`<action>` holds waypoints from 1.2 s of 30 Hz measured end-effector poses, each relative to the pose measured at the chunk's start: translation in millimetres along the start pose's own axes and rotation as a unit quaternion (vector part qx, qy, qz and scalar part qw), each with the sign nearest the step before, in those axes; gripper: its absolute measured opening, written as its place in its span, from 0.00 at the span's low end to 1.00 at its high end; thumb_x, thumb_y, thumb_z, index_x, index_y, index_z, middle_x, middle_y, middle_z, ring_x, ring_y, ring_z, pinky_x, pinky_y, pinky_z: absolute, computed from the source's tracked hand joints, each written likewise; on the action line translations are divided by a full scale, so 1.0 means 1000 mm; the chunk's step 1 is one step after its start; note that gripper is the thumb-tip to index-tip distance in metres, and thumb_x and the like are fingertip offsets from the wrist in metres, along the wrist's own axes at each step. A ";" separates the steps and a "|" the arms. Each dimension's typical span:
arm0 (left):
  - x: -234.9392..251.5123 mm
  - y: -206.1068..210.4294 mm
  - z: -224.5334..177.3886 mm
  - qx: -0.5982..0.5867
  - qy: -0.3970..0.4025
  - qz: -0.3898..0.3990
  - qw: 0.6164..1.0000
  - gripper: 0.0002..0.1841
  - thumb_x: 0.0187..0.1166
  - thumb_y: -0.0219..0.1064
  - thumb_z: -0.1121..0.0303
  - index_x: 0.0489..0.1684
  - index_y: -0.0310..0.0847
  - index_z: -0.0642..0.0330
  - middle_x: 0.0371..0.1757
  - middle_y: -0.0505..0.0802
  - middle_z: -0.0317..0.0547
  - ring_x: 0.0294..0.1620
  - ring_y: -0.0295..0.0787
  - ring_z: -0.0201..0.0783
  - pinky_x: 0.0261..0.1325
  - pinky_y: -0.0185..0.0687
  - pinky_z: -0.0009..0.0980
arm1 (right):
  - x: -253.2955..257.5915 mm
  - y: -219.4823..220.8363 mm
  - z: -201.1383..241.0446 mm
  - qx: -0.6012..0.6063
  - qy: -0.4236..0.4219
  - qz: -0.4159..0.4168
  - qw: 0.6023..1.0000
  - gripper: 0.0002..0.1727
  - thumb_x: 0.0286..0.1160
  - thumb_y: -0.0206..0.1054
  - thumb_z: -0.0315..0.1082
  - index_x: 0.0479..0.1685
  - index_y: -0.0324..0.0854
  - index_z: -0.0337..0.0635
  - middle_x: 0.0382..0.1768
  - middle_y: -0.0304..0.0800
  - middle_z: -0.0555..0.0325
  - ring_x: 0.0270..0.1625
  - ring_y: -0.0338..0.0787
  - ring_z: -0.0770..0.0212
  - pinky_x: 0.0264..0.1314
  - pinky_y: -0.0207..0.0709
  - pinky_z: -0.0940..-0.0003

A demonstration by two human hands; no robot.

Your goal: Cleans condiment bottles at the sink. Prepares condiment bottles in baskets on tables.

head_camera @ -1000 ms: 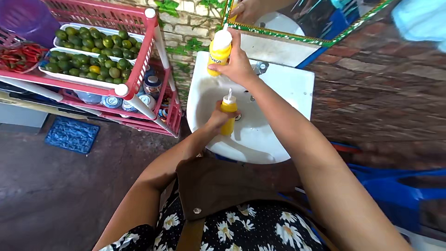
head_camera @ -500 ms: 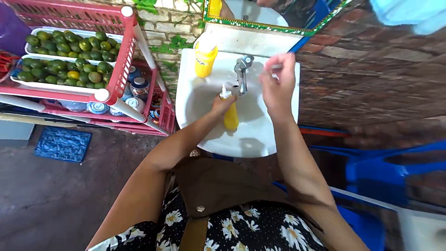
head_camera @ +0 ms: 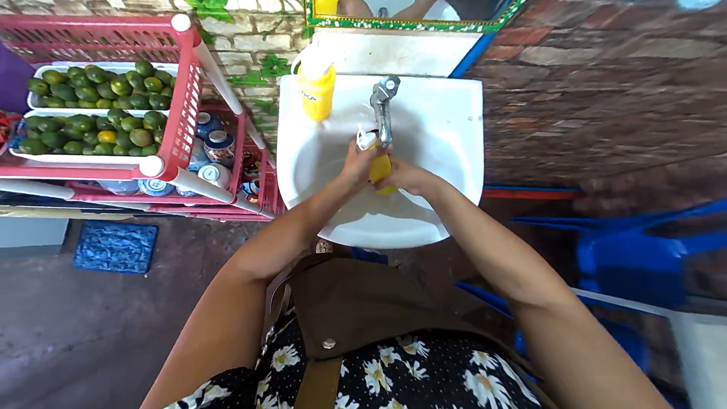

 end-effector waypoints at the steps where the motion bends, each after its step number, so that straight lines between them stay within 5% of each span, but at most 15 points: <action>1: -0.003 0.000 -0.001 -0.010 -0.009 0.022 1.000 0.32 0.74 0.69 0.82 0.80 0.60 0.66 0.60 0.86 0.55 0.55 0.87 0.40 0.60 0.85 0.39 | 0.000 -0.001 0.001 0.007 0.011 0.000 1.000 0.43 0.53 0.73 0.09 0.79 0.67 0.36 0.62 0.85 0.44 0.58 0.88 0.54 0.59 0.85 0.55; 5: -0.011 -0.009 -0.002 -0.038 -0.043 0.086 0.995 0.39 0.67 0.56 0.94 0.83 0.56 0.63 0.67 0.82 0.55 0.59 0.86 0.41 0.61 0.85 0.40 | 0.004 -0.006 0.001 0.022 0.041 0.044 0.998 0.36 0.48 0.61 0.05 0.66 0.74 0.36 0.47 0.88 0.53 0.42 0.88 0.64 0.40 0.85 0.66; 7: -0.014 -0.011 -0.001 -0.039 -0.046 0.068 0.996 0.40 0.62 0.55 0.97 0.81 0.58 0.63 0.66 0.83 0.54 0.59 0.86 0.41 0.61 0.84 0.38 | 0.007 -0.010 0.005 0.016 0.027 0.075 0.997 0.38 0.49 0.58 0.04 0.69 0.72 0.37 0.48 0.87 0.53 0.42 0.88 0.64 0.39 0.84 0.67; 9: -0.013 -0.012 -0.001 -0.038 -0.032 0.045 0.998 0.35 0.66 0.62 0.92 0.78 0.60 0.64 0.62 0.84 0.54 0.56 0.86 0.41 0.58 0.85 0.38 | 0.012 -0.010 0.009 0.004 0.006 0.097 0.995 0.42 0.53 0.59 0.05 0.77 0.65 0.38 0.52 0.86 0.51 0.45 0.88 0.63 0.42 0.84 0.66; 13: -0.009 -0.016 -0.007 -0.010 0.007 -0.060 0.998 0.31 0.64 0.75 0.85 0.70 0.70 0.66 0.55 0.88 0.55 0.52 0.88 0.43 0.56 0.87 0.41 | 0.011 0.004 0.024 -0.030 -0.049 0.062 0.996 0.37 0.57 0.71 0.09 0.74 0.70 0.32 0.58 0.85 0.48 0.55 0.88 0.63 0.60 0.84 0.66; 16: -0.009 -0.018 -0.011 0.051 0.014 -0.151 0.987 0.32 0.63 0.82 0.77 0.68 0.71 0.66 0.52 0.87 0.57 0.49 0.87 0.44 0.52 0.87 0.42 | 0.018 0.017 0.028 -0.116 -0.160 -0.038 0.980 0.39 0.50 0.84 0.18 0.70 0.74 0.28 0.60 0.87 0.41 0.62 0.87 0.57 0.71 0.79 0.61; 19: -0.010 -0.020 -0.015 0.106 -0.005 -0.151 0.983 0.35 0.59 0.83 0.76 0.70 0.72 0.67 0.55 0.89 0.60 0.55 0.88 0.49 0.57 0.86 0.48 | 0.031 0.016 0.009 -0.155 -0.238 -0.072 0.956 0.41 0.48 0.89 0.30 0.67 0.76 0.26 0.58 0.89 0.40 0.62 0.89 0.54 0.72 0.79 0.56; 21: -0.013 -0.020 -0.017 0.118 -0.019 -0.109 0.987 0.30 0.54 0.81 0.82 0.62 0.77 0.68 0.50 0.89 0.57 0.50 0.88 0.46 0.52 0.86 0.46 | 0.028 0.013 0.013 -0.171 -0.211 -0.021 0.962 0.36 0.50 0.89 0.31 0.64 0.80 0.29 0.56 0.91 0.42 0.59 0.90 0.56 0.71 0.80 0.55; 24: -0.018 -0.019 -0.012 0.065 -0.038 -0.035 0.997 0.24 0.49 0.74 0.89 0.50 0.81 0.66 0.41 0.90 0.49 0.41 0.87 0.38 0.44 0.86 0.37 | 0.019 0.011 0.016 -0.067 -0.069 0.129 0.987 0.40 0.54 0.83 0.20 0.74 0.71 0.33 0.56 0.88 0.50 0.57 0.88 0.64 0.66 0.82 0.65; 28: -0.015 -0.019 -0.009 -0.028 -0.061 -0.015 0.998 0.27 0.49 0.66 0.90 0.54 0.77 0.64 0.45 0.90 0.46 0.42 0.88 0.36 0.43 0.86 0.34 | 0.021 0.001 0.002 0.058 -0.015 0.238 0.970 0.51 0.46 0.81 0.32 0.80 0.58 0.47 0.49 0.91 0.57 0.48 0.93 0.62 0.54 0.89 0.64; 30: -0.014 -0.019 -0.005 -0.069 -0.080 -0.064 0.992 0.27 0.57 0.67 0.89 0.59 0.74 0.63 0.48 0.89 0.49 0.44 0.87 0.39 0.45 0.87 0.37 | 0.016 -0.004 0.008 0.033 -0.022 0.212 0.976 0.50 0.53 0.77 0.27 0.84 0.55 0.45 0.55 0.88 0.55 0.52 0.90 0.62 0.57 0.87 0.65; 33: -0.012 -0.015 -0.005 -0.112 -0.073 -0.150 0.980 0.22 0.66 0.74 0.82 0.59 0.75 0.64 0.48 0.88 0.53 0.47 0.87 0.43 0.51 0.86 0.42 | 0.009 -0.006 0.018 -0.099 -0.040 0.116 0.988 0.53 0.56 0.79 0.17 0.88 0.53 0.38 0.71 0.80 0.39 0.69 0.84 0.51 0.73 0.78 0.55; 36: -0.009 -0.013 -0.005 -0.122 -0.050 -0.204 0.970 0.22 0.74 0.76 0.69 0.64 0.77 0.64 0.52 0.88 0.53 0.51 0.86 0.42 0.57 0.84 0.41 | 0.013 -0.006 0.009 -0.214 -0.096 -0.025 0.972 0.47 0.52 0.87 0.27 0.79 0.67 0.30 0.63 0.85 0.31 0.67 0.86 0.38 0.73 0.76 0.39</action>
Point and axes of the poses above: each hand's wrist, its own x-axis towards the middle knuckle, its own y-axis out of the palm, z = x × y, the point moved 4 cm from there along x, towards the middle knuckle
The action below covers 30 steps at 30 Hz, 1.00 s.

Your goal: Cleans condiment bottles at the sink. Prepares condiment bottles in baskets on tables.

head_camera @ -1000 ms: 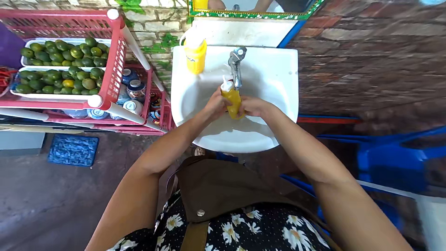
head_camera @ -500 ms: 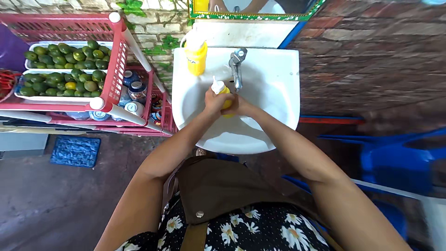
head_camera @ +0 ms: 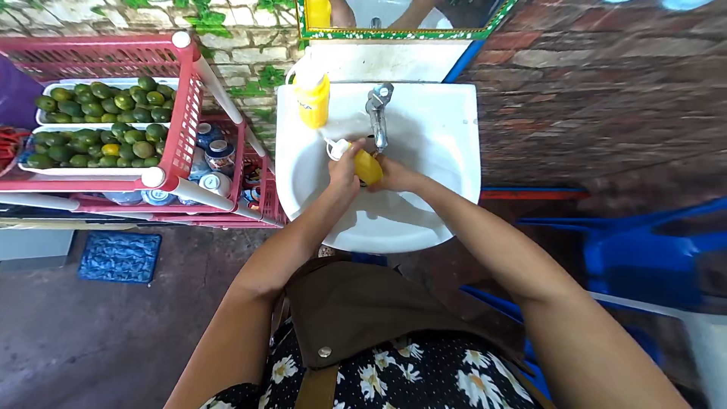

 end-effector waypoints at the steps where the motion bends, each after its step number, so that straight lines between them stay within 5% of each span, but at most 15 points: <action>1: 0.000 0.001 -0.001 -0.005 0.009 -0.010 1.000 0.23 0.76 0.75 0.66 0.66 0.75 0.64 0.54 0.88 0.54 0.53 0.86 0.43 0.59 0.84 0.41 | -0.001 0.001 0.000 -0.035 0.008 -0.041 0.999 0.47 0.53 0.88 0.30 0.76 0.68 0.27 0.59 0.86 0.28 0.64 0.87 0.33 0.70 0.76 0.34; 3: -0.003 0.004 -0.002 -0.009 0.013 -0.014 1.000 0.26 0.78 0.75 0.62 0.70 0.73 0.64 0.58 0.87 0.55 0.56 0.86 0.44 0.62 0.83 0.43 | -0.006 -0.001 0.006 -0.094 0.042 -0.058 0.993 0.51 0.55 0.88 0.34 0.80 0.61 0.25 0.57 0.85 0.25 0.62 0.86 0.28 0.68 0.76 0.31; 6: -0.008 0.009 -0.003 0.007 -0.003 0.007 1.000 0.22 0.77 0.76 0.65 0.65 0.77 0.62 0.51 0.89 0.53 0.49 0.88 0.43 0.55 0.86 0.42 | -0.018 -0.019 0.013 -0.200 0.066 0.036 0.977 0.52 0.54 0.88 0.31 0.83 0.61 0.25 0.60 0.84 0.23 0.65 0.84 0.23 0.69 0.73 0.25; 8: -0.011 0.012 -0.001 0.010 -0.027 0.018 0.999 0.19 0.77 0.75 0.68 0.63 0.77 0.60 0.48 0.89 0.52 0.44 0.88 0.43 0.47 0.87 0.42 | -0.035 -0.045 0.036 -0.278 0.061 0.068 0.956 0.35 0.65 0.80 0.27 0.76 0.76 0.28 0.61 0.85 0.23 0.67 0.83 0.23 0.69 0.70 0.23; 11: -0.009 0.012 0.002 0.049 -0.095 0.029 0.994 0.26 0.80 0.72 0.61 0.74 0.72 0.57 0.56 0.88 0.56 0.51 0.88 0.48 0.50 0.87 0.47 | -0.053 -0.084 0.081 -0.291 -0.003 -0.064 0.955 0.17 0.75 0.64 0.19 0.61 0.87 0.34 0.55 0.90 0.30 0.60 0.88 0.27 0.63 0.75 0.24; 14: -0.010 0.017 0.003 0.103 -0.107 0.042 0.988 0.24 0.85 0.67 0.58 0.73 0.71 0.61 0.54 0.87 0.56 0.46 0.86 0.44 0.46 0.85 0.40 | -0.050 -0.106 0.120 -0.311 -0.113 -0.174 0.927 0.19 0.76 0.62 0.16 0.64 0.85 0.34 0.61 0.86 0.31 0.65 0.85 0.30 0.69 0.74 0.31; 17: -0.008 0.019 0.006 0.150 -0.106 0.078 0.980 0.22 0.83 0.69 0.60 0.69 0.73 0.61 0.46 0.88 0.52 0.37 0.85 0.40 0.37 0.84 0.35 | -0.030 -0.111 0.131 -0.340 -0.175 -0.160 0.910 0.25 0.73 0.74 0.24 0.72 0.82 0.41 0.76 0.78 0.36 0.76 0.78 0.32 0.77 0.71 0.37; 20: -0.009 0.016 0.005 0.173 -0.107 0.139 0.969 0.27 0.78 0.74 0.58 0.73 0.72 0.58 0.52 0.89 0.56 0.43 0.88 0.45 0.41 0.87 0.41 | -0.009 -0.106 0.128 -0.348 -0.196 -0.128 0.908 0.24 0.72 0.76 0.25 0.70 0.84 0.41 0.71 0.81 0.34 0.72 0.82 0.32 0.74 0.74 0.36; 23: -0.019 0.012 0.000 0.167 -0.106 0.166 0.966 0.25 0.79 0.73 0.61 0.73 0.74 0.53 0.53 0.89 0.56 0.42 0.89 0.48 0.34 0.86 0.43 | 0.000 -0.103 0.131 -0.354 -0.182 -0.143 0.906 0.18 0.77 0.71 0.24 0.65 0.86 0.36 0.62 0.83 0.31 0.62 0.87 0.32 0.67 0.78 0.38; 26: -0.027 0.005 -0.008 0.166 -0.087 0.153 0.970 0.21 0.81 0.71 0.63 0.71 0.76 0.48 0.53 0.89 0.55 0.39 0.88 0.46 0.30 0.84 0.40 | 0.006 -0.102 0.136 -0.365 -0.146 -0.140 0.909 0.18 0.77 0.71 0.26 0.66 0.86 0.36 0.63 0.82 0.28 0.65 0.85 0.29 0.69 0.77 0.36; 30: -0.030 -0.007 -0.019 0.190 -0.063 0.139 0.970 0.25 0.79 0.74 0.63 0.75 0.74 0.50 0.60 0.86 0.59 0.50 0.87 0.52 0.38 0.85 0.48 | 0.007 -0.092 0.138 -0.366 -0.081 -0.160 0.913 0.21 0.84 0.67 0.33 0.72 0.80 0.32 0.64 0.78 0.21 0.65 0.82 0.23 0.68 0.75 0.32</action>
Point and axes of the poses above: each hand's wrist, its own x-axis towards the middle knuckle, its own y-axis out of the palm, z = x × y, the point moved 4 cm from there along x, towards the middle knuckle
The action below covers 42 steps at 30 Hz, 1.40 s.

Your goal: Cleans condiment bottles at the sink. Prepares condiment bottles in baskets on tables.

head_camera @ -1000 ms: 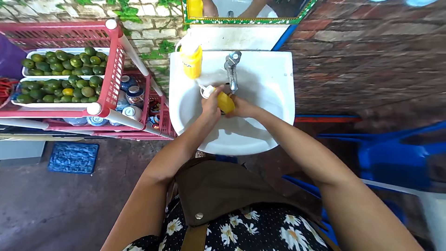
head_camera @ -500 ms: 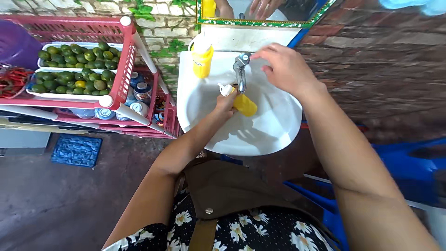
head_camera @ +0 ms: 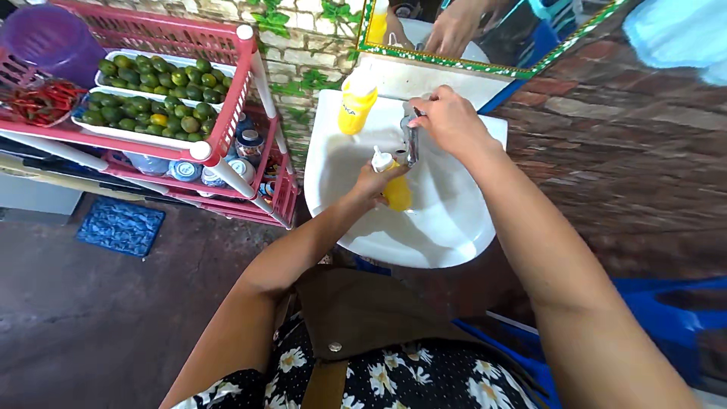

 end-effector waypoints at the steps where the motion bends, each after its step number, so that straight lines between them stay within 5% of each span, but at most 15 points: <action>1: 0.000 -0.002 -0.001 0.004 0.007 -0.002 1.000 0.27 0.78 0.75 0.64 0.76 0.74 0.51 0.61 0.86 0.59 0.51 0.87 0.53 0.38 0.85 0.50 | -0.002 0.003 0.001 -0.005 0.000 -0.009 1.000 0.23 0.85 0.67 0.33 0.73 0.79 0.30 0.64 0.78 0.20 0.65 0.82 0.23 0.67 0.76 0.33; 4: -0.004 -0.006 -0.003 0.022 0.018 0.002 1.000 0.28 0.77 0.75 0.66 0.77 0.73 0.53 0.63 0.86 0.58 0.52 0.86 0.52 0.40 0.85 0.50 | -0.006 0.009 0.000 -0.021 -0.020 -0.006 1.000 0.30 0.80 0.71 0.31 0.79 0.71 0.26 0.66 0.74 0.20 0.66 0.81 0.22 0.68 0.76 0.34; 8: -0.011 -0.009 0.000 0.086 0.068 0.004 0.994 0.26 0.76 0.76 0.65 0.73 0.76 0.53 0.58 0.88 0.56 0.46 0.88 0.47 0.36 0.86 0.42 | -0.004 0.011 -0.003 -0.041 -0.011 -0.008 0.999 0.25 0.84 0.65 0.29 0.76 0.72 0.23 0.64 0.76 0.22 0.65 0.82 0.24 0.68 0.77 0.35; 13: -0.017 -0.006 -0.002 0.246 0.213 0.003 0.946 0.29 0.71 0.80 0.69 0.71 0.76 0.66 0.58 0.91 0.62 0.57 0.90 0.53 0.62 0.85 0.53 | -0.007 0.010 0.009 -0.069 0.095 0.000 0.993 0.25 0.90 0.59 0.35 0.65 0.72 0.12 0.62 0.77 0.17 0.67 0.81 0.23 0.70 0.74 0.36; 16: -0.023 -0.009 -0.001 0.293 0.261 0.007 0.920 0.29 0.69 0.82 0.69 0.70 0.78 0.64 0.62 0.89 0.60 0.61 0.89 0.53 0.65 0.84 0.54 | -0.011 0.003 0.012 -0.076 0.104 -0.019 0.991 0.27 0.87 0.64 0.40 0.64 0.77 0.17 0.62 0.79 0.18 0.68 0.79 0.21 0.66 0.72 0.29; 19: -0.037 -0.011 -0.008 0.357 0.319 0.012 0.878 0.25 0.68 0.82 0.71 0.65 0.83 0.63 0.68 0.87 0.61 0.68 0.85 0.55 0.69 0.81 0.54 | -0.012 -0.006 0.025 0.001 0.016 -0.097 0.995 0.37 0.74 0.77 0.37 0.81 0.70 0.30 0.70 0.73 0.20 0.72 0.72 0.18 0.65 0.66 0.23; 21: -0.045 -0.011 -0.012 0.405 0.359 0.008 0.841 0.22 0.68 0.82 0.68 0.61 0.87 0.61 0.67 0.89 0.59 0.67 0.87 0.56 0.67 0.82 0.55 | -0.004 -0.005 0.038 0.106 -0.033 -0.105 0.988 0.49 0.66 0.82 0.40 0.89 0.61 0.37 0.73 0.73 0.24 0.74 0.73 0.23 0.71 0.69 0.29; 25: -0.054 -0.017 -0.019 0.446 0.367 0.004 0.816 0.24 0.68 0.83 0.60 0.62 0.88 0.58 0.65 0.91 0.55 0.59 0.93 0.55 0.59 0.87 0.57 | 0.026 0.019 0.058 0.344 -0.057 -0.040 0.936 0.59 0.58 0.87 0.43 0.92 0.53 0.42 0.81 0.71 0.37 0.77 0.79 0.43 0.71 0.79 0.46; 29: -0.065 -0.022 -0.020 0.512 0.380 -0.008 0.770 0.25 0.69 0.81 0.54 0.64 0.88 0.53 0.63 0.93 0.51 0.53 0.95 0.52 0.49 0.90 0.56 | 0.035 0.023 0.060 0.330 -0.034 -0.047 0.942 0.48 0.63 0.84 0.47 0.82 0.64 0.36 0.61 0.89 0.39 0.63 0.91 0.46 0.68 0.83 0.44; 34: -0.082 -0.029 -0.025 0.515 0.389 0.003 0.764 0.24 0.66 0.83 0.55 0.60 0.90 0.53 0.69 0.89 0.56 0.59 0.92 0.55 0.55 0.89 0.55 | -0.027 -0.007 0.034 0.368 -0.065 -0.050 0.926 0.43 0.63 0.82 0.46 0.76 0.69 0.34 0.59 0.90 0.48 0.58 0.92 0.64 0.62 0.89 0.64; 38: -0.089 -0.025 -0.031 0.593 0.256 0.097 0.757 0.26 0.62 0.85 0.53 0.62 0.90 0.45 0.83 0.77 0.57 0.80 0.74 0.67 0.70 0.74 0.66 | -0.102 -0.029 -0.008 0.262 -0.018 -0.080 0.962 0.46 0.60 0.80 0.53 0.76 0.67 0.35 0.53 0.88 0.48 0.49 0.91 0.63 0.52 0.87 0.61; 40: -0.089 -0.019 -0.032 0.598 0.228 0.089 0.763 0.27 0.62 0.85 0.51 0.64 0.89 0.40 0.91 0.67 0.55 0.87 0.61 0.73 0.74 0.70 0.69 | -0.129 -0.018 -0.026 0.232 0.018 -0.063 0.970 0.48 0.58 0.81 0.54 0.77 0.67 0.34 0.51 0.89 0.41 0.44 0.91 0.52 0.47 0.85 0.50; 42: -0.090 -0.013 -0.032 0.586 0.234 0.078 0.772 0.27 0.62 0.85 0.51 0.64 0.89 0.39 0.90 0.69 0.54 0.86 0.63 0.70 0.72 0.73 0.66 | -0.150 0.005 -0.038 0.233 0.021 -0.008 0.972 0.44 0.59 0.82 0.51 0.76 0.71 0.36 0.55 0.89 0.37 0.49 0.91 0.45 0.51 0.85 0.43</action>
Point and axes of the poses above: each hand's wrist, its own x-axis towards the middle knuckle, its own y-axis out of the palm, z = x × y, the point moved 4 cm from there along x, towards the middle knuckle
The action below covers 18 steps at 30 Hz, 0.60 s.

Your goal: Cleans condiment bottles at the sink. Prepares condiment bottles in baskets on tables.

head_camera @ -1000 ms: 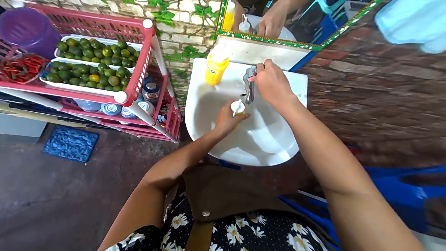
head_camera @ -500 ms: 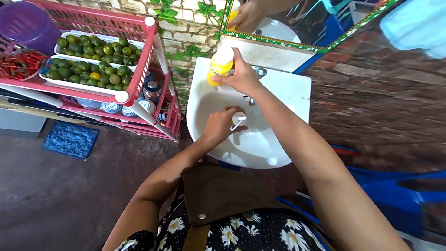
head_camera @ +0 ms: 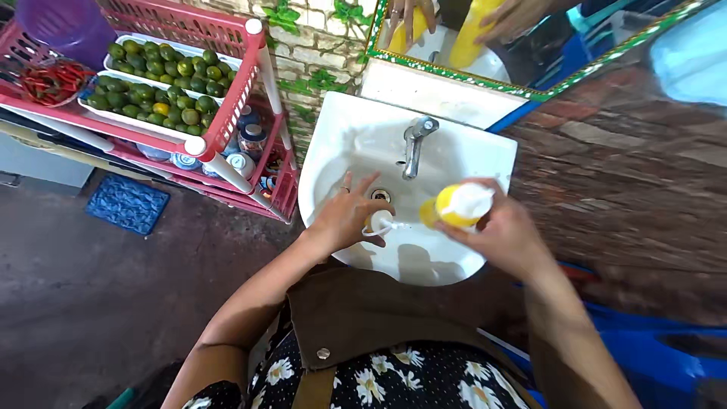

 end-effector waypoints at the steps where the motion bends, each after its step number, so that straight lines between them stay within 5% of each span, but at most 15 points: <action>1: 0.000 0.001 -0.002 -0.013 0.017 -0.014 1.000 0.27 0.61 0.86 0.54 0.63 0.90 0.43 0.79 0.82 0.54 0.77 0.77 0.63 0.69 0.78 0.62 | -0.008 0.009 -0.008 0.009 -0.005 0.036 0.999 0.42 0.59 0.83 0.47 0.74 0.74 0.36 0.57 0.89 0.38 0.52 0.92 0.45 0.54 0.85 0.42; 3: -0.001 0.008 -0.007 -0.021 0.023 -0.019 0.999 0.27 0.61 0.86 0.57 0.63 0.90 0.46 0.69 0.90 0.50 0.68 0.87 0.57 0.64 0.80 0.61 | -0.017 0.021 -0.023 0.029 -0.017 0.099 0.995 0.39 0.56 0.84 0.44 0.70 0.77 0.38 0.59 0.89 0.42 0.55 0.91 0.48 0.57 0.85 0.45; 4: -0.002 0.013 -0.011 -0.004 -0.006 -0.024 1.000 0.28 0.60 0.87 0.57 0.64 0.90 0.42 0.78 0.84 0.49 0.79 0.78 0.61 0.70 0.74 0.68 | -0.019 0.023 -0.029 0.039 -0.024 0.105 0.993 0.39 0.55 0.85 0.44 0.69 0.78 0.39 0.59 0.89 0.44 0.55 0.91 0.51 0.57 0.86 0.48; 5: -0.002 0.018 -0.015 0.008 -0.040 -0.012 0.999 0.29 0.61 0.86 0.57 0.68 0.88 0.37 0.91 0.67 0.48 0.90 0.55 0.70 0.72 0.61 0.80 | -0.020 0.020 -0.034 0.044 -0.033 0.092 0.994 0.38 0.55 0.84 0.45 0.69 0.78 0.39 0.60 0.88 0.45 0.56 0.90 0.53 0.56 0.86 0.52; 6: -0.001 0.023 -0.018 0.015 -0.058 -0.013 0.998 0.30 0.61 0.86 0.58 0.69 0.87 0.34 0.95 0.59 0.48 0.92 0.45 0.74 0.70 0.55 0.85 | -0.019 0.014 -0.035 0.038 -0.046 0.069 0.996 0.39 0.55 0.84 0.47 0.69 0.78 0.37 0.62 0.87 0.43 0.59 0.89 0.52 0.58 0.85 0.52; 8: -0.002 0.031 -0.025 0.020 -0.039 -0.045 0.998 0.28 0.61 0.86 0.60 0.66 0.88 0.40 0.78 0.84 0.51 0.77 0.78 0.67 0.63 0.76 0.72 | -0.015 0.003 -0.035 0.015 -0.080 0.022 0.996 0.39 0.55 0.84 0.45 0.68 0.79 0.34 0.65 0.85 0.38 0.65 0.86 0.41 0.67 0.80 0.43; 9: -0.001 0.033 -0.029 0.005 -0.025 -0.048 0.999 0.28 0.62 0.86 0.61 0.66 0.89 0.43 0.71 0.89 0.52 0.71 0.84 0.62 0.63 0.79 0.66 | -0.014 0.000 -0.035 0.006 -0.093 0.015 0.996 0.38 0.54 0.85 0.43 0.68 0.80 0.34 0.63 0.86 0.36 0.64 0.85 0.37 0.66 0.78 0.39; 11: -0.002 0.038 -0.037 -0.032 -0.021 -0.075 0.996 0.29 0.60 0.87 0.59 0.66 0.89 0.43 0.80 0.82 0.56 0.82 0.73 0.66 0.80 0.65 0.68 | -0.013 -0.003 -0.036 -0.020 -0.116 0.046 0.992 0.37 0.53 0.85 0.43 0.67 0.82 0.35 0.59 0.89 0.38 0.61 0.86 0.35 0.62 0.79 0.38; 13: -0.003 0.044 -0.043 -0.069 -0.018 -0.127 0.989 0.30 0.59 0.87 0.55 0.67 0.90 0.40 0.94 0.59 0.59 0.92 0.50 0.68 0.87 0.50 0.68 | -0.012 -0.003 -0.038 -0.047 -0.133 0.093 0.986 0.38 0.50 0.87 0.46 0.66 0.84 0.39 0.58 0.91 0.41 0.60 0.87 0.35 0.59 0.80 0.37; 14: -0.004 0.046 -0.047 -0.097 -0.022 -0.157 0.983 0.31 0.58 0.87 0.55 0.67 0.90 0.40 0.95 0.57 0.57 0.92 0.54 0.62 0.87 0.54 0.65 | -0.012 -0.003 -0.039 -0.058 -0.149 0.099 0.982 0.38 0.49 0.88 0.46 0.65 0.85 0.39 0.58 0.91 0.41 0.60 0.86 0.34 0.59 0.80 0.37; 16: -0.007 0.052 -0.052 -0.148 -0.036 -0.195 0.969 0.32 0.59 0.87 0.56 0.68 0.88 0.43 0.87 0.71 0.55 0.77 0.79 0.53 0.70 0.80 0.57 | -0.011 -0.003 -0.042 -0.067 -0.183 0.080 0.977 0.37 0.47 0.89 0.41 0.64 0.86 0.39 0.63 0.89 0.39 0.61 0.86 0.30 0.59 0.79 0.34; 18: -0.009 0.060 -0.058 -0.179 -0.033 -0.203 0.962 0.32 0.59 0.87 0.58 0.70 0.87 0.47 0.74 0.87 0.49 0.70 0.87 0.46 0.67 0.84 0.52 | -0.009 -0.005 -0.044 -0.073 -0.209 0.072 0.972 0.37 0.47 0.88 0.40 0.65 0.86 0.39 0.64 0.88 0.39 0.63 0.85 0.29 0.60 0.79 0.33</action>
Point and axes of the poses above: each hand's wrist, its own x-axis towards the middle knuckle, its own y-axis out of the palm, z = x × y, the point moved 4 cm from there along x, towards the middle knuckle
